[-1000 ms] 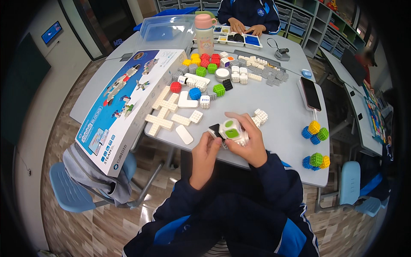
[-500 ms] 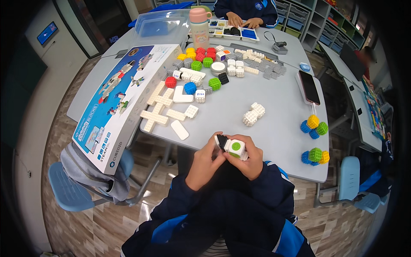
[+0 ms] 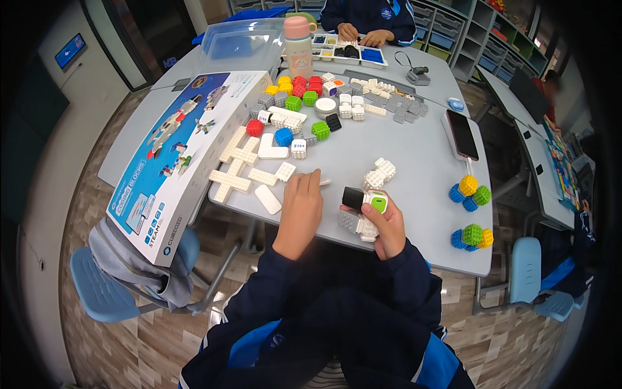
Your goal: The person assembles colorful interlocking plastic blocks into small structures on a table. They pick up blocks, align them, and snap them together, occasionally adjusting the assembled pieces. The person also handles white rectangular blocks and a small black component, integrating them into the build.
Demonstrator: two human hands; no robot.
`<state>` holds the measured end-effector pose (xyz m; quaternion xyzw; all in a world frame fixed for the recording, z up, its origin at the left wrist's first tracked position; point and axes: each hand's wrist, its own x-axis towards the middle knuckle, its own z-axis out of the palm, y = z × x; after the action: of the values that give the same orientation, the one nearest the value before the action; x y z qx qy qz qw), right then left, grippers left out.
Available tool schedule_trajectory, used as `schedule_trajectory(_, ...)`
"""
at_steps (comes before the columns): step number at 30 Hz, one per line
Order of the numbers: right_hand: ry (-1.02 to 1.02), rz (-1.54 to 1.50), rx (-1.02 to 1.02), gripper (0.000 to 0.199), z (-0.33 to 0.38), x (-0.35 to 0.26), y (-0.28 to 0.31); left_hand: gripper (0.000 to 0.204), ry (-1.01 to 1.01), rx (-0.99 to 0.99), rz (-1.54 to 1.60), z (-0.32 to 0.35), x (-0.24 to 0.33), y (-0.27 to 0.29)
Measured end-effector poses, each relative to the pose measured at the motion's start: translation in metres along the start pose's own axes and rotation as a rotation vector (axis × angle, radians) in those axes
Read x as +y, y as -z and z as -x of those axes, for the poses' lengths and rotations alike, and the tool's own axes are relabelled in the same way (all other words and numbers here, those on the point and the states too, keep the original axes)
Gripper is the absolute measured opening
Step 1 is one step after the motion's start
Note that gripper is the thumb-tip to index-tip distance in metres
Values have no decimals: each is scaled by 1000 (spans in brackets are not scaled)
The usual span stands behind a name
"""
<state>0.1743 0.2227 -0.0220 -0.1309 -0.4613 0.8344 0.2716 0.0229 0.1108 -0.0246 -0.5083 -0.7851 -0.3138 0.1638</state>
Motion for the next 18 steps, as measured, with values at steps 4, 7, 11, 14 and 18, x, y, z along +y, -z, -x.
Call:
schedule_trajectory(4, -8, 2, -8, 27, 0, -1, 1, 33, 15, 26, 90, -3, -4, -4)
schedule_trajectory(7, -16, 18, -2, 27, 0, 0, 1, 29, 44, 10, 113, 0, -6, 2)
schedule_trajectory(11, -18, 30, -11, 28, 1, -1, 1, 29, 29, -18, 150, 0, -10, 13)
schedule_trajectory(14, -34, 28, -4, 30, 1, -2, 0, 30, -17, -53, 94, 3, -9, 24)
schedule_trajectory(18, -18, 21, -10, 31, 0, 0, 1, 30, -12, -20, 131, 15, -6, 43)
